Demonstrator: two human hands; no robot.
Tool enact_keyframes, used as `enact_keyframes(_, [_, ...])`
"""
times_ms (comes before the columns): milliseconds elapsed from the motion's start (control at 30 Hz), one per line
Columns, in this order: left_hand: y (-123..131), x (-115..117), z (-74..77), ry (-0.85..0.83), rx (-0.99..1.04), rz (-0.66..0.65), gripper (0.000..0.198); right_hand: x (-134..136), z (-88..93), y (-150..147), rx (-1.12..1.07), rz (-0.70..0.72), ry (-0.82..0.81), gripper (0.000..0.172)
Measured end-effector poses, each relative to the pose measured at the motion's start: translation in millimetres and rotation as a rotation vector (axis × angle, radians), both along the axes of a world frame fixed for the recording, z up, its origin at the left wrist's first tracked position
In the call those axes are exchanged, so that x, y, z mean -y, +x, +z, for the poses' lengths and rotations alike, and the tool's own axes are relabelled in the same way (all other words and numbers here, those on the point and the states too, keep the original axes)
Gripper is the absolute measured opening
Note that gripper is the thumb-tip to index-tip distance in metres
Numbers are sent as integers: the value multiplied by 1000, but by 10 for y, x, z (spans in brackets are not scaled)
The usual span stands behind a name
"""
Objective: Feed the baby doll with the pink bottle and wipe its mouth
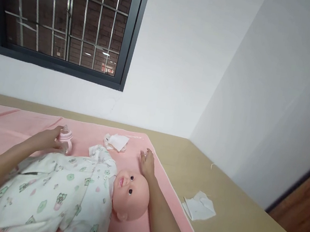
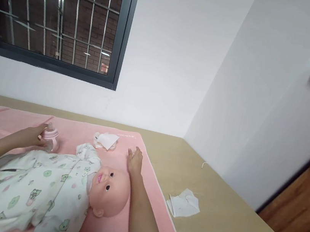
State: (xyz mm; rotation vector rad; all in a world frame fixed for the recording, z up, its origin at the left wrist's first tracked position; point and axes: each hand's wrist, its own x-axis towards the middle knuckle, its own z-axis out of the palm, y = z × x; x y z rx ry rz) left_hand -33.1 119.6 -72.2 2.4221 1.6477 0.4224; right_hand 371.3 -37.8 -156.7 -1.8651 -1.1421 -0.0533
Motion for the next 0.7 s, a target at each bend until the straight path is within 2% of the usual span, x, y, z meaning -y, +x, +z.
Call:
enact_keyframes(67, [-39, 17, 75, -21, -49, 1, 78, -1, 2, 6, -16, 1, 10, 71])
enact_keyframes(167, [-115, 119, 269, 5, -112, 100, 80, 5, 20, 11, -30, 11, 43, 69])
enact_keyframes(233, [-117, 244, 441, 92, -122, 171, 68, 13, 40, 7, -27, 17, 95, 67])
enact_keyframes(300, [-30, 402, 610, 216, -80, 187, 53, 24, 67, -5, -6, 21, 161, 62])
enact_keyframes(367, [165, 576, 739, 292, -19, 101, 45, 39, 103, -27, 49, 33, 220, 55])
enact_keyframes(467, [633, 839, 807, 248, 32, -91, 38, 64, 166, -82, 187, 79, 256, 48])
enact_keyframes(500, [817, 921, 795, 144, 69, -206, 39, 72, 187, -107, 235, 107, 250, 47])
enact_keyframes(600, [1374, 1114, 692, 2, 51, -432, 33, 88, 231, -191, 356, 204, 216, 45])
enact_keyframes(700, [1849, 1209, 557, -225, -8, -633, 34, 85, 235, -263, 429, 270, 183, 45])
